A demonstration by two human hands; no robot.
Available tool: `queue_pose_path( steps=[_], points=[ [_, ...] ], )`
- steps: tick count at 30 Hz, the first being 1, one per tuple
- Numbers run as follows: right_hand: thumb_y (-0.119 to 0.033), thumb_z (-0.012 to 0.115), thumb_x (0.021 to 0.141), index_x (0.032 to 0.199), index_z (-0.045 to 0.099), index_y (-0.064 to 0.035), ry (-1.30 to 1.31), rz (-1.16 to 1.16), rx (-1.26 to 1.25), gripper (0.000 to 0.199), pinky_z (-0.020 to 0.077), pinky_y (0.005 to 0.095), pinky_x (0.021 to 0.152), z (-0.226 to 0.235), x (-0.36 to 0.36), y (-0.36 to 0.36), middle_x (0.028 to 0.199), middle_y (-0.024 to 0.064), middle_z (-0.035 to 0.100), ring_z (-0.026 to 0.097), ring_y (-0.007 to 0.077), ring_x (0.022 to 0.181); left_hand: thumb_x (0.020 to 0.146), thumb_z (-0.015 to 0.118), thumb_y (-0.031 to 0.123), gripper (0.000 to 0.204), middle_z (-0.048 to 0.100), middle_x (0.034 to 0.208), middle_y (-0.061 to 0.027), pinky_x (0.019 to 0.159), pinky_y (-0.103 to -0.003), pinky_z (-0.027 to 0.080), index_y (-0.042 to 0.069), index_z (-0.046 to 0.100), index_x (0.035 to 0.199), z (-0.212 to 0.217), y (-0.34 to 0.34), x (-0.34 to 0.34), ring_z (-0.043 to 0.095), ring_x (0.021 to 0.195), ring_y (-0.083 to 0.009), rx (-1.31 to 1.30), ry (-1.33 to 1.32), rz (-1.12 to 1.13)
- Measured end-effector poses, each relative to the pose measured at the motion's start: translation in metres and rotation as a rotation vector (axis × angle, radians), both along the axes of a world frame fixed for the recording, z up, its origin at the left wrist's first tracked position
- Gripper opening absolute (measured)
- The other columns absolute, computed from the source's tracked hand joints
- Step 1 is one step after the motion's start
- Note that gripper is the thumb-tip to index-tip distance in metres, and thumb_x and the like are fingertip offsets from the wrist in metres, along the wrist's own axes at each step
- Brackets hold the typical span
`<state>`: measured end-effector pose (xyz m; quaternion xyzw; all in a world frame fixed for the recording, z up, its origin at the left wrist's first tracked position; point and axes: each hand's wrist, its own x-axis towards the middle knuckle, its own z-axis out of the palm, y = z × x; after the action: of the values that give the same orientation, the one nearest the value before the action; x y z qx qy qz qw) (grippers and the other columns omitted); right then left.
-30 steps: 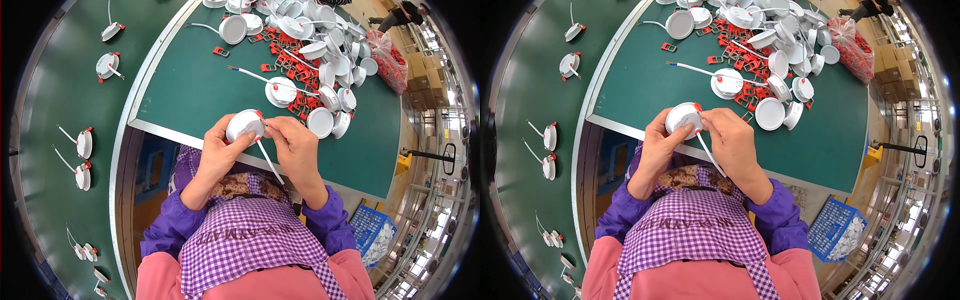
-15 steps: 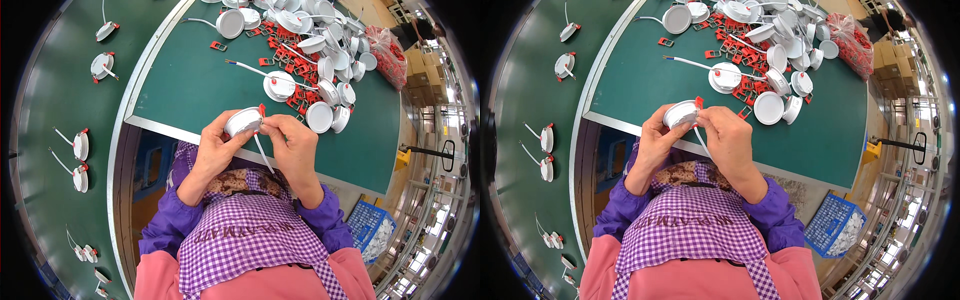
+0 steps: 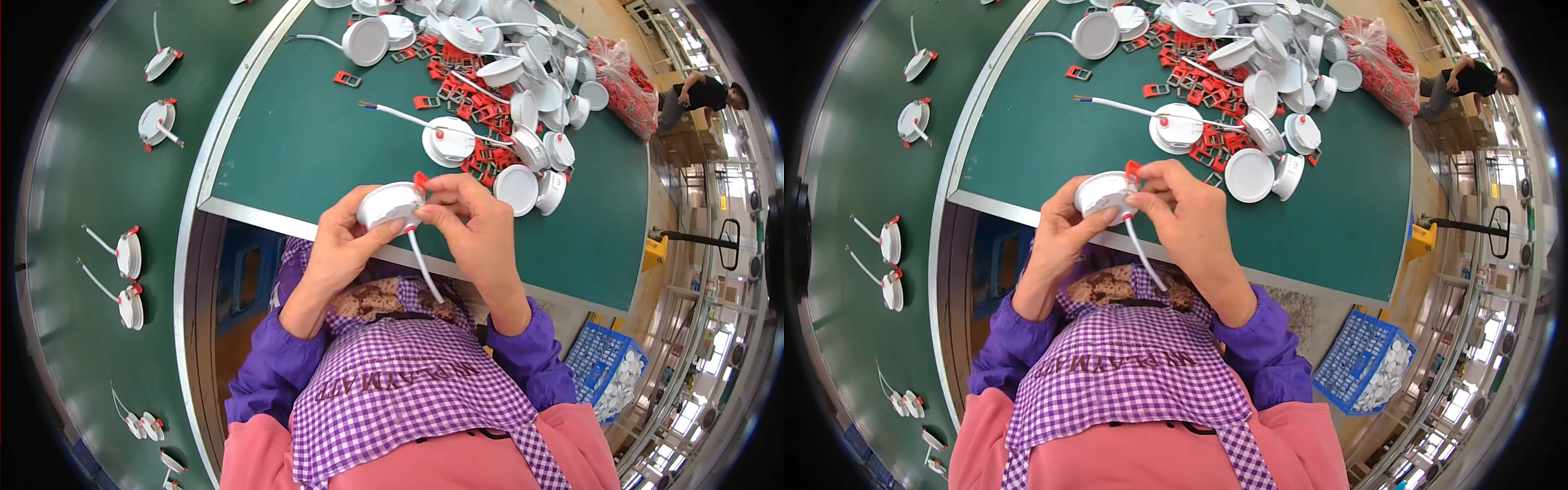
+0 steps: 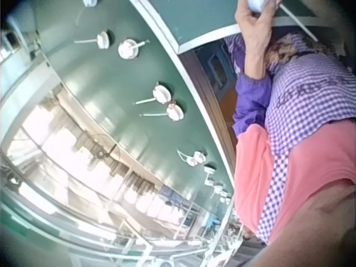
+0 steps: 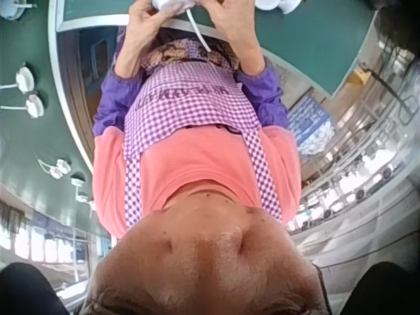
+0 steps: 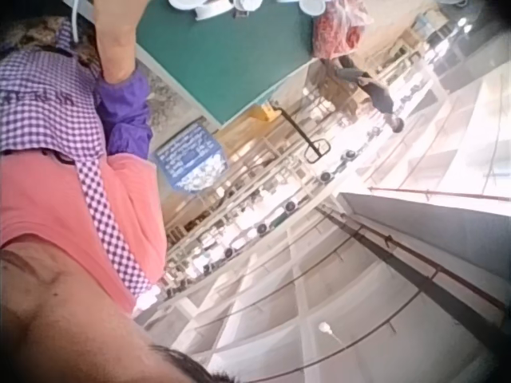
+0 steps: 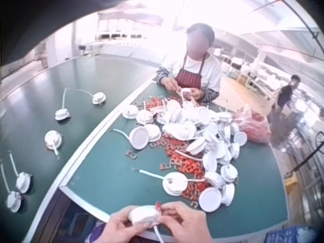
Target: The person assembles small lighting fixtures by hand, attaching red plastic clips and electrical wires to lighting fixture housings.
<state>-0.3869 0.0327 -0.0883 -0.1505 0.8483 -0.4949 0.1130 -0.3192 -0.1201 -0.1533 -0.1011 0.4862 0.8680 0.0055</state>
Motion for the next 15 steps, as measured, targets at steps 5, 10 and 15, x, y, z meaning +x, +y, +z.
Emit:
queue_pose_path(
  steps=[5,10,15],
  points=[
    [-0.005,0.067,0.083,0.096,0.065,0.0028,0.027,-0.162,0.065,0.015,0.0516,0.0249,0.060,-0.004,-0.008,0.025,0.083,0.0097,0.068,0.066,0.0145,0.066,0.083,0.069,0.004,0.034,0.065,0.105,-0.0063,0.068,-0.025,0.055,0.003,0.058,0.116,0.007,-0.042,0.007,0.065,0.089,-0.0126,-0.152,-0.064,0.305],
    [-0.003,0.062,0.085,0.093,0.065,-0.0010,0.361,-0.069,0.355,0.010,0.0512,0.0363,0.064,-0.018,-0.017,0.062,0.086,0.0135,0.064,0.063,0.0311,0.072,0.087,0.068,0.015,0.032,0.065,0.105,-0.0038,0.062,-0.020,0.050,0.007,0.059,0.117,0.009,-0.155,0.023,0.065,0.084,-0.0121,-0.482,-0.096,0.655],
    [-0.005,0.060,0.085,0.099,0.064,-0.0022,0.442,0.081,0.602,0.014,0.0517,0.0388,0.065,-0.017,-0.013,0.059,0.090,0.0126,0.061,0.064,0.0312,0.073,0.085,0.072,0.028,0.044,0.065,0.109,-0.0078,0.061,-0.023,0.048,0.008,0.059,0.121,-0.022,-0.284,0.069,0.063,0.086,-0.0124,-0.934,-0.363,0.910]
  ],
)
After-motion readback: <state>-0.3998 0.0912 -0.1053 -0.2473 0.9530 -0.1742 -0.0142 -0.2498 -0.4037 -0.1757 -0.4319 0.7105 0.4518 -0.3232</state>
